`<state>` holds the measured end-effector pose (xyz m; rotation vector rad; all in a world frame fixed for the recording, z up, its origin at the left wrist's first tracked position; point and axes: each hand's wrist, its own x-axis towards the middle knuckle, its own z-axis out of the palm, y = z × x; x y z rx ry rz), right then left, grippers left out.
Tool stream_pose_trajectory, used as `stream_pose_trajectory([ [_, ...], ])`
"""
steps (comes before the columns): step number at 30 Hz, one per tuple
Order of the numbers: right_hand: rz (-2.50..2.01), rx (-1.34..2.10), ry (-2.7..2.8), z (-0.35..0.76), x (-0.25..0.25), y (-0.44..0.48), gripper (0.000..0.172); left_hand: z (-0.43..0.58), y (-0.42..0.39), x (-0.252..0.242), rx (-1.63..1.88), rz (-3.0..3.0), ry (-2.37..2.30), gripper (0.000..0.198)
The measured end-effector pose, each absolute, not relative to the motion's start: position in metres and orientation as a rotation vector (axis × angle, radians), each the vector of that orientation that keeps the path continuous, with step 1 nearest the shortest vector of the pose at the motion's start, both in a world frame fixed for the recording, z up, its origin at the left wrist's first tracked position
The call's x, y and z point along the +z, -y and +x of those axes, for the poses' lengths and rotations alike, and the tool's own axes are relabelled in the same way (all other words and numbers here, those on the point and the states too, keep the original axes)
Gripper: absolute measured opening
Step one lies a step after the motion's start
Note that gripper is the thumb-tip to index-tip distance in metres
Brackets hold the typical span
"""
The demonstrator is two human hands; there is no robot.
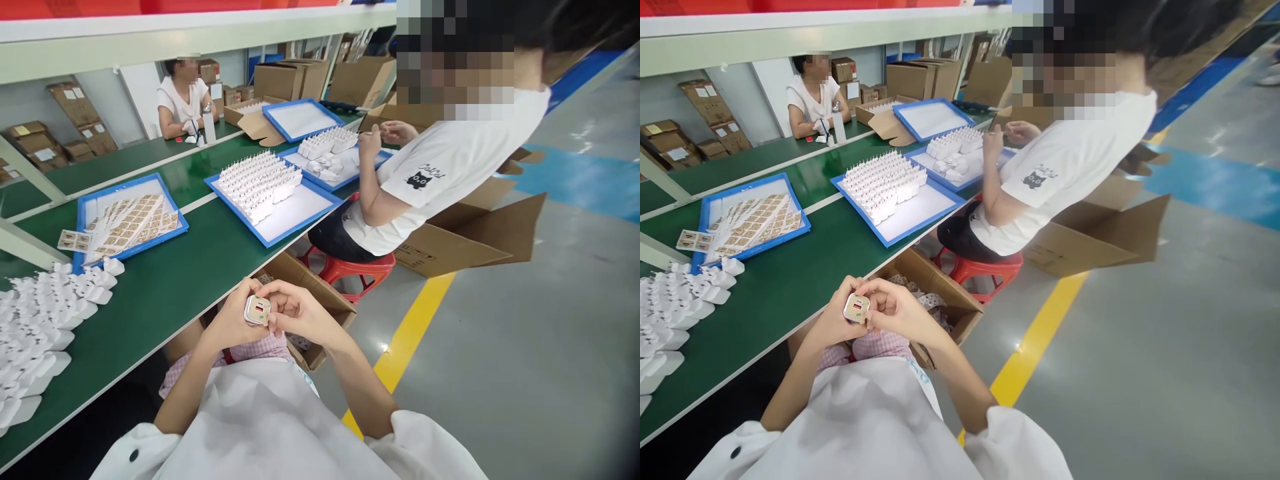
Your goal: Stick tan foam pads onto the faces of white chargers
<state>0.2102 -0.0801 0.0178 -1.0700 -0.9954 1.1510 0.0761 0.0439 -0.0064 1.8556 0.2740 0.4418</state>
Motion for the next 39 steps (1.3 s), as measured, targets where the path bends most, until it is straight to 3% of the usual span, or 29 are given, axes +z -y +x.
stream_pose_trajectory([
  [7, -1.190, 0.908, 1.158, 0.203, 0.019, 0.078, 0.022, 0.074, -0.049, -0.006, 0.497, 1.816, -0.258, 0.047],
  [13, -1.259, -0.059, 1.572, 0.200, 0.017, 0.072, 0.013, 0.070, -0.058, 0.002, 0.491, 1.661, -0.220, 0.054],
  [15, -1.247, -0.237, 1.633, 0.201, 0.020, 0.069, 0.010, 0.069, -0.059, 0.007, 0.485, 1.669, -0.258, 0.052],
  [19, -1.275, -0.139, 1.654, 0.204, 0.030, 0.065, 0.011, 0.071, -0.063, 0.011, 0.438, 1.694, -0.295, 0.049],
  [27, -1.447, 0.619, 1.240, 0.224, 0.033, 0.047, 0.028, 0.089, -0.082, -0.003, 0.377, 1.715, -0.210, 0.049],
  [30, -1.462, 0.594, 1.178, 0.232, 0.030, 0.045, 0.030, 0.095, -0.085, -0.008, 0.385, 1.679, -0.190, 0.049],
  [39, -1.291, 0.102, 1.476, 0.229, 0.019, 0.049, 0.005, 0.106, -0.082, 0.004, 0.265, 1.472, -0.297, 0.051],
])
